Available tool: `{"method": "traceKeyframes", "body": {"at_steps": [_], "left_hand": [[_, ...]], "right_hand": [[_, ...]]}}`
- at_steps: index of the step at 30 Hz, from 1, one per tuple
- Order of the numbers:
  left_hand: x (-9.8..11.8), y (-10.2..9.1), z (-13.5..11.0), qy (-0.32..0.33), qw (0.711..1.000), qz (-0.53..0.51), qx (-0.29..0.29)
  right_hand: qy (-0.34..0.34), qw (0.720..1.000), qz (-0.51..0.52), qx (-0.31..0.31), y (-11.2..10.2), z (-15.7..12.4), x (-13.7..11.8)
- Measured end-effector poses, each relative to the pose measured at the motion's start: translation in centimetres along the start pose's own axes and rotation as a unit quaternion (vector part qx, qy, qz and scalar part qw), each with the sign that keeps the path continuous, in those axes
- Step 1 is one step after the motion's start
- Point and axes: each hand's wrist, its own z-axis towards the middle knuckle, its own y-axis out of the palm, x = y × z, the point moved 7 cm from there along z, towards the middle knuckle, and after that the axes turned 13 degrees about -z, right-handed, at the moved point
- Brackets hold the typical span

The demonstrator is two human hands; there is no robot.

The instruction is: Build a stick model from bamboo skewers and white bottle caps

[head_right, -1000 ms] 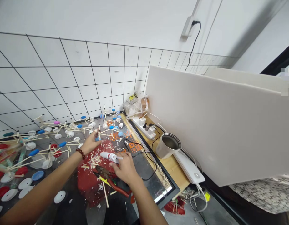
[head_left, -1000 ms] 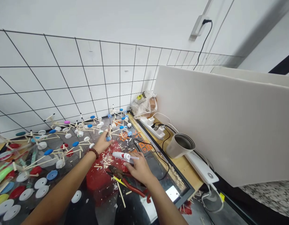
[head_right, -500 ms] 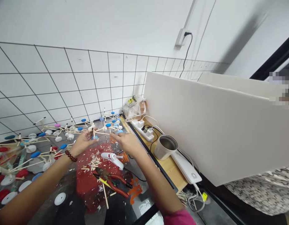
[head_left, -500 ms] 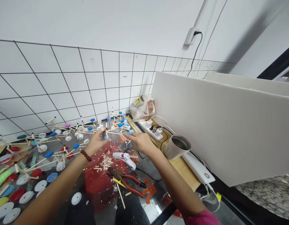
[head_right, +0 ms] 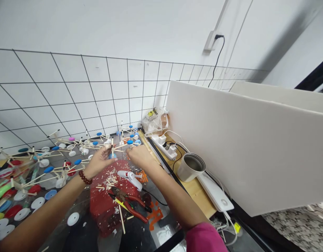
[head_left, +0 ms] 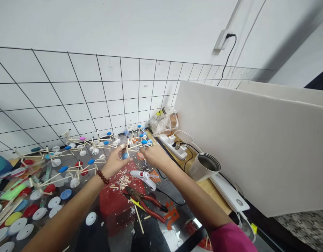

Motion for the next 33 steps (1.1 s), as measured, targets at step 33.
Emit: {"method": "traceKeyframes", "body": {"at_steps": [33], "left_hand": [[-0.9, -3.9, -2.4, 0.096, 0.988, 0.041, 0.115]], "right_hand": [[0.163, 0.847, 0.436, 0.255, 3.3, -20.0, -11.8]]}}
